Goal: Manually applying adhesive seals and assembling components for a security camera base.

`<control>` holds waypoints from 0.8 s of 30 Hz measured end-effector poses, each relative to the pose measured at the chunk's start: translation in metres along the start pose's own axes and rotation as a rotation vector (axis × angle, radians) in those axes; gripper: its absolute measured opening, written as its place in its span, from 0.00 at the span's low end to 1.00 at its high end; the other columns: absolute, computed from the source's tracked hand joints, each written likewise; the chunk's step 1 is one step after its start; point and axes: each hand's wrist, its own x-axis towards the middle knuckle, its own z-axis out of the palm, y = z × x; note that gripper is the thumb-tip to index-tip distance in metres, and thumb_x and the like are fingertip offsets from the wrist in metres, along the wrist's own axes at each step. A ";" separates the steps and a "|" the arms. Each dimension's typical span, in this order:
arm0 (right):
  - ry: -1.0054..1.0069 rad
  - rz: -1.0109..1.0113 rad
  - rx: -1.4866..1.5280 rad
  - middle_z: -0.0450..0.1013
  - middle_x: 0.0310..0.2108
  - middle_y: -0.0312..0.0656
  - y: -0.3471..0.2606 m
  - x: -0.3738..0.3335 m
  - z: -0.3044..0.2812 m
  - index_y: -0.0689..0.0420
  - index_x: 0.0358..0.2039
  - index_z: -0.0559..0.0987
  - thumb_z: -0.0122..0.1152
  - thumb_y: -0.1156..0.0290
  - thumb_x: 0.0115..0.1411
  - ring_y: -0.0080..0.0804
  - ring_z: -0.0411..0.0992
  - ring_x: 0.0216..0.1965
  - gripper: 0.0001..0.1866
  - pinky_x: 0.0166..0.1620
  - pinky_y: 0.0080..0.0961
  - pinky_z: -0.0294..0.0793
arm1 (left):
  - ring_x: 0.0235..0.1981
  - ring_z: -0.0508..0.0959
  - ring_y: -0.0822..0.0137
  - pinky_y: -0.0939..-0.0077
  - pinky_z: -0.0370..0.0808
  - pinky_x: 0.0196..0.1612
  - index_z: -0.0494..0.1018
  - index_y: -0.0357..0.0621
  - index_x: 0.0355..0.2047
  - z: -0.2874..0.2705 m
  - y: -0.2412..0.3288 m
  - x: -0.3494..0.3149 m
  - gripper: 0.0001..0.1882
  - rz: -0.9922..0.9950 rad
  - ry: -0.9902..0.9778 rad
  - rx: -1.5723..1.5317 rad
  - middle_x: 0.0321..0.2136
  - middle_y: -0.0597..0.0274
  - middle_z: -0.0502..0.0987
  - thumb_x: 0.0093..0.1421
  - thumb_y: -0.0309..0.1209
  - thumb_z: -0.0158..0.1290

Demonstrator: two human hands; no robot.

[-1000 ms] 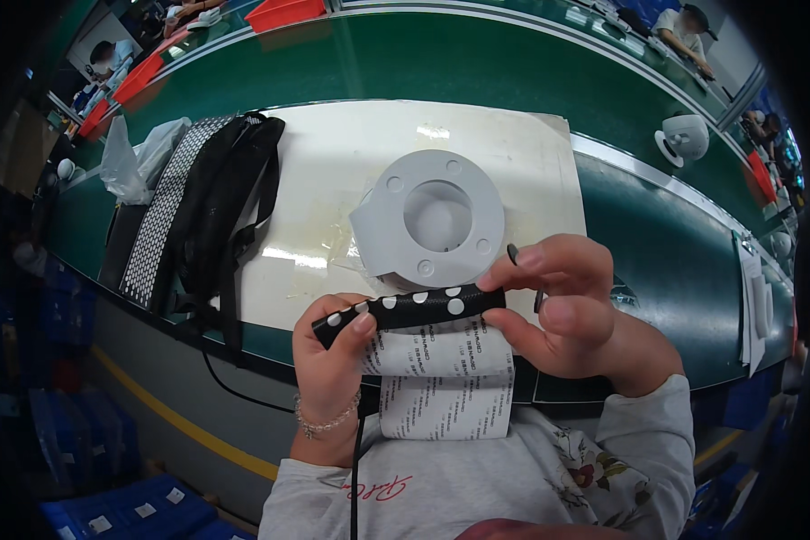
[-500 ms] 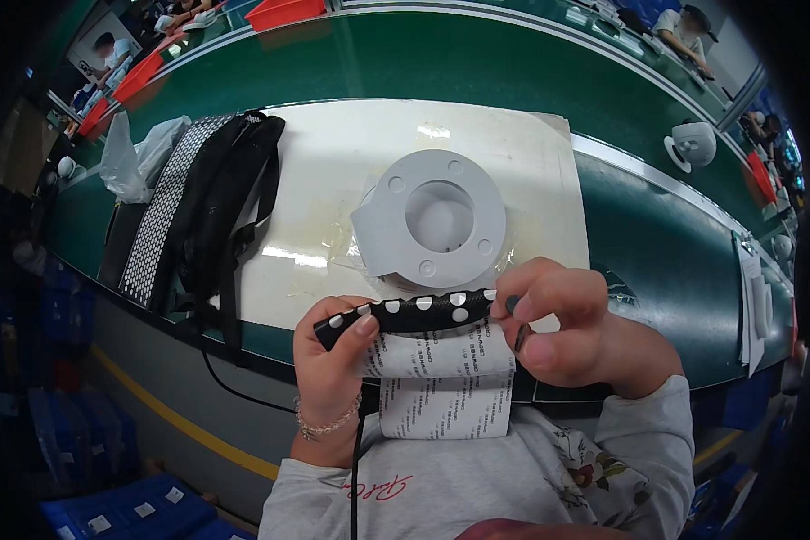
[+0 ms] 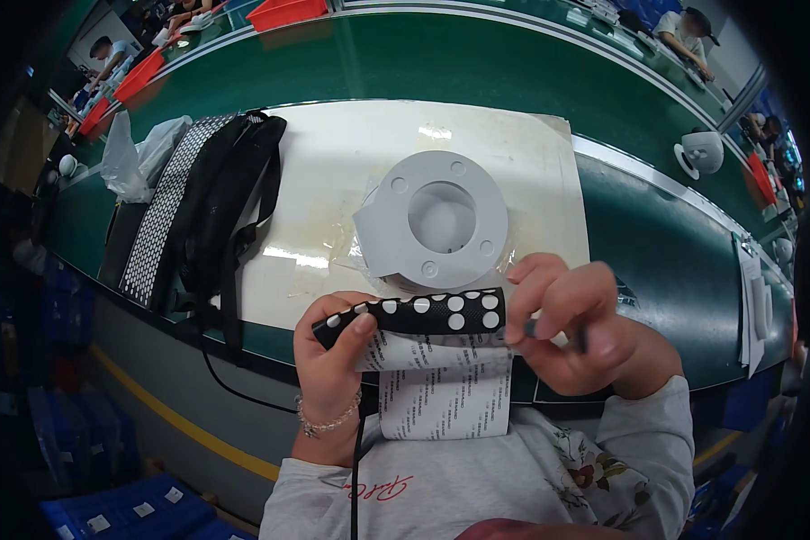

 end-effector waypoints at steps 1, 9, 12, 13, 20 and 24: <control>0.014 0.009 0.016 0.56 0.35 0.38 0.001 0.003 -0.002 0.31 0.54 0.50 0.52 0.90 0.44 0.28 0.66 0.26 0.44 0.38 0.33 0.66 | 0.27 0.71 0.76 0.86 0.67 0.31 0.66 0.37 0.24 -0.001 -0.002 0.000 0.05 0.138 -0.021 0.093 0.31 0.54 0.73 0.49 0.20 0.53; 0.303 0.216 0.074 0.56 0.37 0.39 0.045 0.033 -0.018 0.47 0.58 0.44 0.48 0.86 0.47 0.24 0.62 0.33 0.41 0.40 0.21 0.64 | 0.18 0.73 0.74 0.84 0.71 0.26 0.70 0.33 0.23 0.011 0.002 0.014 0.10 0.668 -0.352 0.842 0.47 0.40 0.66 0.38 0.17 0.58; 0.295 0.365 0.086 0.56 0.38 0.39 0.058 0.047 -0.021 0.50 0.58 0.45 0.48 0.86 0.47 0.23 0.62 0.33 0.39 0.41 0.21 0.64 | 0.20 0.74 0.71 0.83 0.72 0.26 0.71 0.33 0.22 0.008 -0.005 0.017 0.10 0.710 -0.338 0.815 0.46 0.42 0.67 0.37 0.18 0.59; 0.283 0.449 0.111 0.55 0.38 0.37 0.060 0.049 -0.022 0.51 0.58 0.44 0.48 0.86 0.47 0.22 0.61 0.33 0.40 0.38 0.19 0.64 | 0.21 0.75 0.70 0.83 0.72 0.27 0.71 0.34 0.22 0.007 -0.007 0.017 0.10 0.731 -0.332 0.820 0.46 0.43 0.68 0.37 0.18 0.59; 0.219 0.508 0.188 0.57 0.38 0.39 0.054 0.053 -0.020 0.51 0.58 0.46 0.50 0.84 0.47 0.23 0.61 0.34 0.39 0.42 0.20 0.63 | 0.27 0.77 0.65 0.82 0.73 0.29 0.72 0.35 0.22 0.004 -0.008 0.014 0.10 0.724 -0.335 0.836 0.45 0.46 0.69 0.35 0.18 0.59; 0.209 0.530 0.201 0.57 0.38 0.38 0.054 0.054 -0.020 0.51 0.58 0.46 0.50 0.84 0.47 0.23 0.62 0.34 0.39 0.42 0.21 0.63 | 0.26 0.77 0.65 0.81 0.73 0.28 0.72 0.35 0.21 0.001 -0.011 0.014 0.11 0.741 -0.348 0.828 0.44 0.46 0.70 0.34 0.18 0.59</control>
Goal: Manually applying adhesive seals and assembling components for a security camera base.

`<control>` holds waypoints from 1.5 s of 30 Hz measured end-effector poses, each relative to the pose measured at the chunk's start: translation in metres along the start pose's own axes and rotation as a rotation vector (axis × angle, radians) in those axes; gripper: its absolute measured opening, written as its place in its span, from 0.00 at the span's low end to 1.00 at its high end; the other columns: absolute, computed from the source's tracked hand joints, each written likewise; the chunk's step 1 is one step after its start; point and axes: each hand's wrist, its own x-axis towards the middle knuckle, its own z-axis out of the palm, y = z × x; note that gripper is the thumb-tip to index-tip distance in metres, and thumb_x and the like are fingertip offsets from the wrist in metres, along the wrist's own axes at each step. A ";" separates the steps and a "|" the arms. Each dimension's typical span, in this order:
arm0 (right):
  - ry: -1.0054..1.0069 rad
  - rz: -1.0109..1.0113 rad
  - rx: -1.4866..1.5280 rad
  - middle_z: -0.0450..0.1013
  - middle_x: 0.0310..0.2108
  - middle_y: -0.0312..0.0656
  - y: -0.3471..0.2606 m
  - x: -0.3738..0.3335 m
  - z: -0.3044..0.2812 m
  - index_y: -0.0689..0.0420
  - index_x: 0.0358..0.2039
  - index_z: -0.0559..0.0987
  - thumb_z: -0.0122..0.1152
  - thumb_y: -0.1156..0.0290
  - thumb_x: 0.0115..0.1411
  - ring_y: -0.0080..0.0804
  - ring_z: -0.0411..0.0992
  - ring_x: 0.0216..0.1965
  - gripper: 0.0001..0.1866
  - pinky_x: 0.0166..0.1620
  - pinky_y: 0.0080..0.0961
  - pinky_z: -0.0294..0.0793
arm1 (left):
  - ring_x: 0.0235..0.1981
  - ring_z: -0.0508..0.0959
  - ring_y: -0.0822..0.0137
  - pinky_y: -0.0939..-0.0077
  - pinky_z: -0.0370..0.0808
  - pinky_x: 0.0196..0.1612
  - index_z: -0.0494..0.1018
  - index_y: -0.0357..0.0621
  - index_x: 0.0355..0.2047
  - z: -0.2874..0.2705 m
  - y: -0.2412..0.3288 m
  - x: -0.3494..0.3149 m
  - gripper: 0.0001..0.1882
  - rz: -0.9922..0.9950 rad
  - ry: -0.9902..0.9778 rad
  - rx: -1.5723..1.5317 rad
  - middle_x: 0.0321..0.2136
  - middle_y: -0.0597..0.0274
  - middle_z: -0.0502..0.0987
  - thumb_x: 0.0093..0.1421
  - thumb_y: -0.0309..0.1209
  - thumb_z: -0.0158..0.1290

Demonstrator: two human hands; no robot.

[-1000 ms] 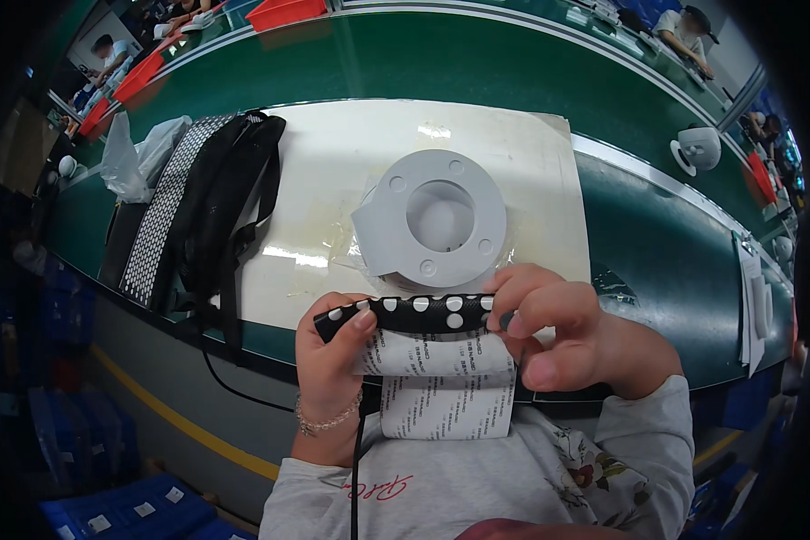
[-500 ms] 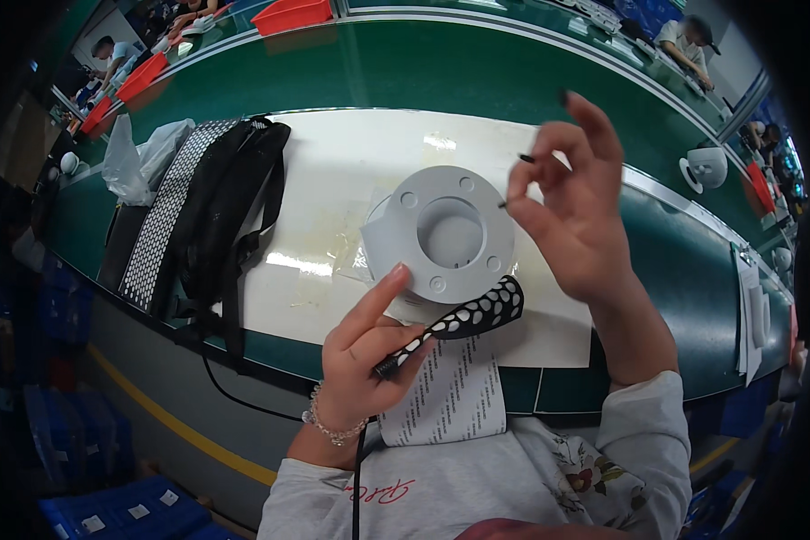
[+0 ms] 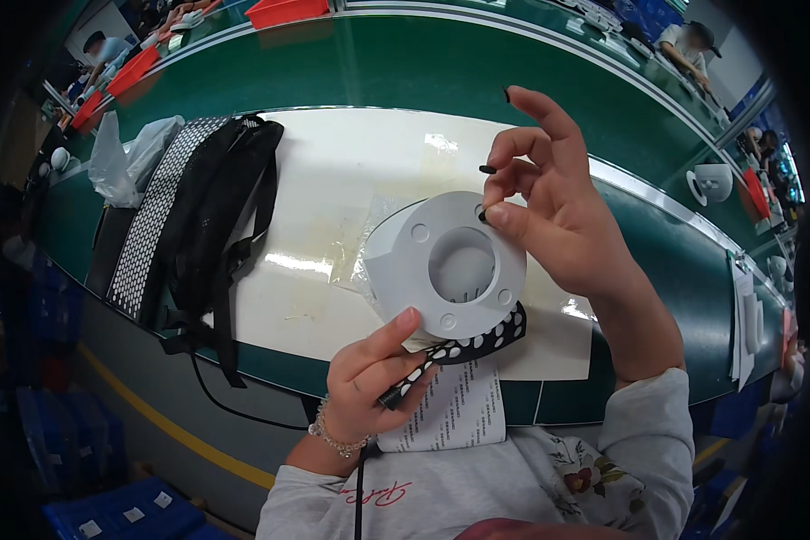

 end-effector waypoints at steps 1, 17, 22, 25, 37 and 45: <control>-0.008 -0.004 -0.024 0.58 0.38 0.39 0.000 0.000 0.000 0.51 0.58 0.46 0.50 0.84 0.47 0.23 0.62 0.34 0.39 0.42 0.21 0.63 | 0.26 0.77 0.65 0.81 0.73 0.28 0.71 0.35 0.21 0.000 -0.001 -0.001 0.11 -0.001 -0.002 -0.003 0.44 0.46 0.70 0.34 0.18 0.59; -0.103 -0.423 -0.652 0.64 0.36 0.48 -0.001 -0.029 0.001 0.53 0.55 0.47 0.45 0.89 0.49 0.36 0.67 0.41 0.35 0.44 0.31 0.68 | 0.25 0.76 0.65 0.81 0.72 0.26 0.70 0.37 0.21 0.001 -0.003 -0.004 0.12 0.004 -0.002 -0.042 0.43 0.46 0.70 0.33 0.19 0.60; 0.034 -0.430 -0.505 0.60 0.45 0.48 0.007 -0.011 -0.001 0.52 0.57 0.43 0.51 0.82 0.47 0.33 0.63 0.43 0.40 0.48 0.29 0.58 | 0.26 0.76 0.65 0.81 0.72 0.27 0.70 0.38 0.21 0.000 -0.004 -0.007 0.12 -0.016 0.001 -0.022 0.44 0.47 0.70 0.34 0.19 0.60; 0.134 -0.110 -0.294 0.58 0.46 0.45 0.003 -0.003 0.005 0.52 0.58 0.43 0.53 0.78 0.44 0.33 0.60 0.47 0.42 0.50 0.28 0.53 | 0.26 0.76 0.65 0.81 0.73 0.27 0.70 0.38 0.21 0.001 -0.004 -0.005 0.11 0.002 0.003 -0.045 0.45 0.47 0.70 0.35 0.19 0.60; 0.115 0.108 -0.277 0.58 0.48 0.42 0.007 0.011 -0.004 0.52 0.57 0.46 0.57 0.68 0.41 0.32 0.55 0.52 0.44 0.56 0.32 0.46 | 0.27 0.77 0.64 0.81 0.73 0.29 0.70 0.37 0.22 0.002 -0.004 -0.005 0.10 0.019 0.012 -0.062 0.45 0.48 0.69 0.36 0.19 0.59; -0.112 -0.073 -0.275 0.64 0.32 0.37 -0.015 0.009 0.025 0.58 0.54 0.53 0.51 0.79 0.52 0.27 0.62 0.43 0.29 0.50 0.27 0.60 | 0.31 0.77 0.62 0.79 0.74 0.31 0.70 0.37 0.22 0.002 -0.004 -0.003 0.10 0.016 0.014 -0.090 0.46 0.47 0.69 0.37 0.19 0.59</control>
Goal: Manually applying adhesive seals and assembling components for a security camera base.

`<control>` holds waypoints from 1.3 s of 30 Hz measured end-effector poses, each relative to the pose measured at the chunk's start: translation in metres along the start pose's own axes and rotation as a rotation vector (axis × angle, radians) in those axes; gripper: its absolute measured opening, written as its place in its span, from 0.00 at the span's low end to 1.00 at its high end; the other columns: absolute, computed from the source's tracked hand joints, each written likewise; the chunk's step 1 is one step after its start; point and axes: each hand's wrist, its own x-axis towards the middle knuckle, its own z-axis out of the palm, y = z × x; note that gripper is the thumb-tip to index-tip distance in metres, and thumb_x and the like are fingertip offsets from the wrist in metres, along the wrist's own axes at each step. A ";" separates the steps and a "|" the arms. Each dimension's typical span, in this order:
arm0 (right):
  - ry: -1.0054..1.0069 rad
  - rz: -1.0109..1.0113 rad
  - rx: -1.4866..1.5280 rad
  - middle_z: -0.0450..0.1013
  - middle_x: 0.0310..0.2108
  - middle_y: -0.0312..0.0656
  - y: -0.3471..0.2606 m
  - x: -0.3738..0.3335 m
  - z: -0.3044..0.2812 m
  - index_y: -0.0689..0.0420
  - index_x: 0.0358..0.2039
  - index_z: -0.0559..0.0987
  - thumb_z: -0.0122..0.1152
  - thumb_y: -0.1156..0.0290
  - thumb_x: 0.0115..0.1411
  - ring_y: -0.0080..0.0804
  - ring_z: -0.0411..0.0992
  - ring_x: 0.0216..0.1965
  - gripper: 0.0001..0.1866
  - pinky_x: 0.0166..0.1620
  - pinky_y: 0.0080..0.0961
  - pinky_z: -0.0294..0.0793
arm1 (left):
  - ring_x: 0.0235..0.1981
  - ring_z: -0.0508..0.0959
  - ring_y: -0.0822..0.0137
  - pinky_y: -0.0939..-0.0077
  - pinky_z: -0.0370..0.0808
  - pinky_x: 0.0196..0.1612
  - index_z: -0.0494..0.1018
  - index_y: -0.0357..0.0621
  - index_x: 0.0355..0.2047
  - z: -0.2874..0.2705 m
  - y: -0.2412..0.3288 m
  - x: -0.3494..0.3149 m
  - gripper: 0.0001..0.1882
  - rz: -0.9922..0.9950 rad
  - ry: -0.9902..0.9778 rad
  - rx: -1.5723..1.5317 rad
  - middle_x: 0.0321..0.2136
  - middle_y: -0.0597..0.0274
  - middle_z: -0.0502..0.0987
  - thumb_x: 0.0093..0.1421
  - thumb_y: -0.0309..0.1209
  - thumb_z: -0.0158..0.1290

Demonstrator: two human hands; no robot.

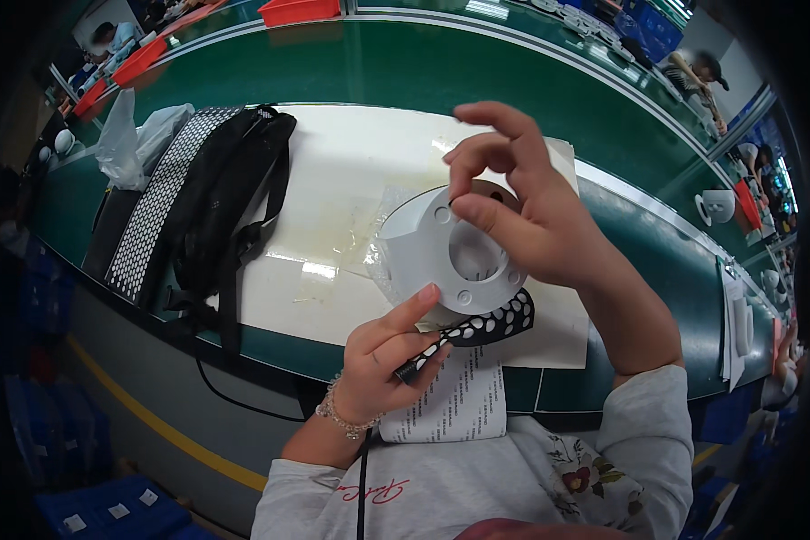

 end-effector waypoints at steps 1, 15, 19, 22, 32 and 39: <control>-0.020 0.046 0.046 0.64 0.32 0.37 -0.001 0.000 0.002 0.57 0.54 0.53 0.51 0.79 0.52 0.26 0.62 0.43 0.29 0.49 0.26 0.61 | 0.31 0.77 0.61 0.79 0.74 0.31 0.69 0.37 0.22 0.000 0.000 0.000 0.10 -0.001 -0.001 0.000 0.46 0.47 0.69 0.38 0.19 0.59; -0.008 -0.177 -0.532 0.68 0.40 0.45 -0.006 -0.016 0.007 0.53 0.50 0.60 0.50 0.80 0.52 0.31 0.69 0.42 0.24 0.56 0.37 0.46 | 0.22 0.74 0.72 0.84 0.71 0.26 0.70 0.33 0.24 0.000 -0.004 0.002 0.08 0.071 -0.015 -0.016 0.45 0.38 0.67 0.43 0.21 0.58; -0.082 -0.220 -0.669 0.68 0.44 0.47 -0.015 -0.028 0.006 0.51 0.47 0.64 0.51 0.79 0.51 0.39 0.65 0.49 0.21 0.59 0.40 0.33 | 0.21 0.74 0.72 0.84 0.72 0.26 0.70 0.33 0.24 -0.001 -0.004 0.002 0.08 0.055 -0.018 -0.020 0.45 0.38 0.67 0.43 0.20 0.58; -0.055 -0.136 -0.681 0.62 0.51 0.51 -0.016 -0.041 0.008 0.53 0.40 0.69 0.54 0.76 0.50 0.44 0.55 0.57 0.15 0.59 0.40 0.36 | 0.20 0.73 0.73 0.84 0.71 0.26 0.70 0.34 0.24 0.000 -0.004 0.001 0.08 0.042 -0.020 -0.038 0.45 0.38 0.67 0.43 0.20 0.57; 0.001 0.015 -0.283 0.47 0.60 0.49 -0.001 -0.061 0.022 0.56 0.25 0.74 0.55 0.75 0.52 0.47 0.34 0.63 0.00 0.58 0.38 0.42 | 0.37 0.76 0.57 0.77 0.74 0.36 0.70 0.37 0.23 0.001 -0.001 0.001 0.10 -0.007 0.002 -0.025 0.46 0.45 0.68 0.39 0.20 0.59; 0.011 -0.056 -0.400 0.49 0.59 0.48 0.006 -0.067 0.023 0.54 0.31 0.76 0.53 0.65 0.54 0.47 0.38 0.62 0.08 0.56 0.43 0.38 | 0.39 0.75 0.58 0.77 0.73 0.38 0.71 0.36 0.22 0.003 0.002 0.002 0.08 -0.024 0.028 -0.026 0.45 0.44 0.68 0.41 0.22 0.59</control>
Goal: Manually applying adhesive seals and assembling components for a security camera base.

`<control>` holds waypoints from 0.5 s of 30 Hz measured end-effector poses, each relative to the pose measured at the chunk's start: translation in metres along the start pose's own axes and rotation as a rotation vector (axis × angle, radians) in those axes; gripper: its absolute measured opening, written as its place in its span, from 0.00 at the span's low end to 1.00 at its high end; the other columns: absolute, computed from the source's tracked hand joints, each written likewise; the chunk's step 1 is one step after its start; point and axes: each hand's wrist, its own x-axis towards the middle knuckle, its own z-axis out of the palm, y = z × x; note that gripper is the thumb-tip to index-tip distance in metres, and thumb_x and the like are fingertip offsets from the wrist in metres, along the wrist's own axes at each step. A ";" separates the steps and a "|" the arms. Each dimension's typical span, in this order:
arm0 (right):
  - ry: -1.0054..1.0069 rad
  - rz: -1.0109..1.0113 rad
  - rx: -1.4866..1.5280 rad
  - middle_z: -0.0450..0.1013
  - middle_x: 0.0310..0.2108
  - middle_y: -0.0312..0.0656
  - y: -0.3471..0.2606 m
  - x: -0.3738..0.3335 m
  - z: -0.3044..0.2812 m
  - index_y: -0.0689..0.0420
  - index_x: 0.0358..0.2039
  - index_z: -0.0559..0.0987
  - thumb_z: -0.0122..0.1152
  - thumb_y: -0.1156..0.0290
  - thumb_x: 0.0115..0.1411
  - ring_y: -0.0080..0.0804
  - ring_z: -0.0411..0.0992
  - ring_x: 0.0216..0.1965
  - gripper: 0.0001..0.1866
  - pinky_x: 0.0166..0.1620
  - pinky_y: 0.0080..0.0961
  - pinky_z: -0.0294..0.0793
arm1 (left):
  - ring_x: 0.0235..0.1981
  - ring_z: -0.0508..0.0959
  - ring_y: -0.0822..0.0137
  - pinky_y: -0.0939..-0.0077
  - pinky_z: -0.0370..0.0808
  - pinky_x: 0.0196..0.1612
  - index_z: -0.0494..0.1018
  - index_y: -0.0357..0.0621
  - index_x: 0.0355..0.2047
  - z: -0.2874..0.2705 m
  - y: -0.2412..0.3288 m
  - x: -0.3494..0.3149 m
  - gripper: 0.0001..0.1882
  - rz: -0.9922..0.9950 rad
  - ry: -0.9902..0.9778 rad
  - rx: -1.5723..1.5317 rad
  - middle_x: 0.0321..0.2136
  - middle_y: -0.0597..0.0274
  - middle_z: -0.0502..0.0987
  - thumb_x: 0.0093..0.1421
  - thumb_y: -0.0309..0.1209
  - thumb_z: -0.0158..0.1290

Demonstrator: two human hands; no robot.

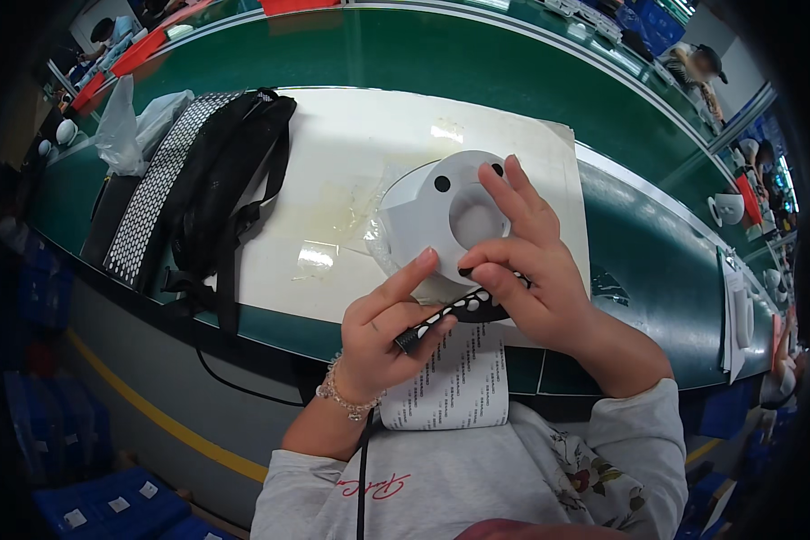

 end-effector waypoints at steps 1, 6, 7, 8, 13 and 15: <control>0.029 -0.041 -0.054 0.50 0.58 0.48 0.001 -0.002 -0.001 0.53 0.32 0.77 0.52 0.63 0.54 0.46 0.40 0.62 0.10 0.57 0.42 0.38 | 0.40 0.75 0.58 0.77 0.73 0.38 0.71 0.36 0.22 0.000 0.000 0.000 0.07 -0.010 0.004 -0.008 0.45 0.44 0.68 0.42 0.22 0.59; 0.086 -0.165 -0.329 0.55 0.56 0.46 -0.001 -0.016 -0.001 0.49 0.35 0.77 0.50 0.55 0.54 0.41 0.46 0.60 0.15 0.57 0.40 0.38 | 0.40 0.75 0.58 0.77 0.72 0.39 0.71 0.36 0.22 0.001 0.000 -0.001 0.07 -0.032 0.017 -0.026 0.45 0.44 0.69 0.43 0.23 0.59; 0.063 -0.234 -0.494 0.57 0.55 0.47 0.000 -0.018 -0.001 0.51 0.37 0.76 0.46 0.51 0.55 0.42 0.48 0.59 0.19 0.57 0.39 0.39 | 0.40 0.75 0.58 0.77 0.72 0.39 0.71 0.36 0.22 0.001 -0.001 -0.002 0.08 -0.035 0.024 -0.031 0.45 0.44 0.69 0.43 0.24 0.59; 0.040 -0.301 -0.662 0.58 0.54 0.48 -0.001 -0.019 -0.002 0.53 0.38 0.76 0.42 0.48 0.57 0.44 0.50 0.58 0.23 0.57 0.39 0.41 | 0.40 0.75 0.58 0.77 0.72 0.39 0.71 0.36 0.22 0.001 -0.001 -0.002 0.08 -0.034 0.022 -0.032 0.45 0.44 0.69 0.43 0.24 0.59; 0.103 -0.193 -0.287 0.67 0.44 0.40 0.003 -0.029 -0.004 0.53 0.37 0.74 0.55 0.53 0.50 0.35 0.64 0.44 0.19 0.48 0.34 0.53 | 0.37 0.76 0.61 0.79 0.72 0.36 0.69 0.36 0.22 0.000 -0.005 -0.003 0.09 -0.059 0.043 -0.126 0.44 0.42 0.69 0.45 0.26 0.59; 0.163 -0.176 -0.079 0.70 0.38 0.34 0.002 -0.033 -0.005 0.52 0.35 0.74 0.61 0.56 0.46 0.30 0.67 0.38 0.18 0.44 0.30 0.56 | 0.33 0.76 0.64 0.80 0.72 0.34 0.68 0.36 0.22 0.000 -0.006 -0.004 0.10 -0.062 0.046 -0.168 0.44 0.41 0.69 0.46 0.26 0.59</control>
